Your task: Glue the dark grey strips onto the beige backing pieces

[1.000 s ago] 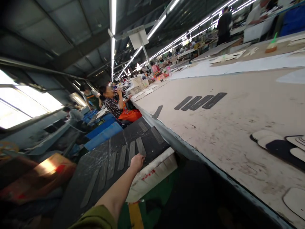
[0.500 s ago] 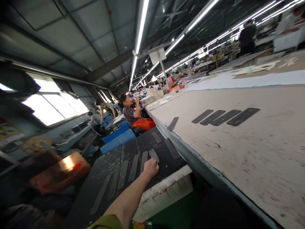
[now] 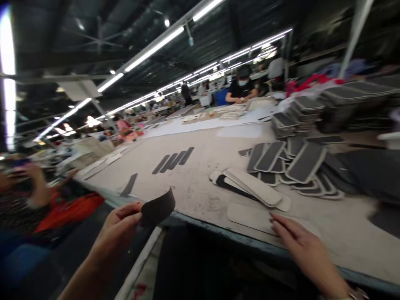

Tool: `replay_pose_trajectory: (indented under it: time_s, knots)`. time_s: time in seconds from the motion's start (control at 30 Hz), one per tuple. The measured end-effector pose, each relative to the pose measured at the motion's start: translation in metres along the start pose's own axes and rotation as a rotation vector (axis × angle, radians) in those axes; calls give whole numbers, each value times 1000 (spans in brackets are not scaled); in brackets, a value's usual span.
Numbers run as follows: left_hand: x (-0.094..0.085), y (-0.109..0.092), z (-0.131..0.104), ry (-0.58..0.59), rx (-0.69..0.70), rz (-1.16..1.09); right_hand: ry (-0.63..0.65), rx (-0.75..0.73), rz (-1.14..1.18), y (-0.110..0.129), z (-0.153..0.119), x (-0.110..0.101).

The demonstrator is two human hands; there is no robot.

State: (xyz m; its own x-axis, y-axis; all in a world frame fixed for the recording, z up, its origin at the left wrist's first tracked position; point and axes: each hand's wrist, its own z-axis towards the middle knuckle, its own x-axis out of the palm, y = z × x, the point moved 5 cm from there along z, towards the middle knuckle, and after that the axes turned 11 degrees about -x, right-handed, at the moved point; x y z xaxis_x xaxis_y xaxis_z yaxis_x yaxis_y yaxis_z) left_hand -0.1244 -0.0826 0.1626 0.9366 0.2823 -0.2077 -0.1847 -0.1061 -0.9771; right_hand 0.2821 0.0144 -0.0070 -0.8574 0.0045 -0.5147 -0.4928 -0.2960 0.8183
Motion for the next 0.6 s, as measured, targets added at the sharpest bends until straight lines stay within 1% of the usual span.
replay_pose_trajectory:
  time_s: [0.07, 0.1, 0.17, 0.23, 0.3, 0.37, 0.43, 0.5, 0.6]
  knots:
    - [37, -3, 11, 115, -74, -148, 57, 117, 194, 0, -2, 2]
    - [55, -3, 16, 163, -110, -198, 94, 148, 311, 4, -1, 6]
    - [89, -4, 22, 247, -166, -267, 112, 187, 487, 12, 2, 10]
    - [119, -2, 26, 333, -219, -310, 111, 235, 618, 16, 3, 11]
    - [141, 1, 29, 411, -271, -343, 83, 273, 706, 16, 3, 7]
    - [156, 7, 34, 461, -315, -369, 38, 293, 751, 13, 3, 0]
    - [165, 12, 41, 476, -344, -390, -5, 300, 736, 9, 5, -10]
    - [172, 18, 49, 485, -358, -403, -62, 299, 658, 5, 7, -22]
    - [179, 31, 62, 481, -369, -455, -136, 315, 461, -5, 9, -42]
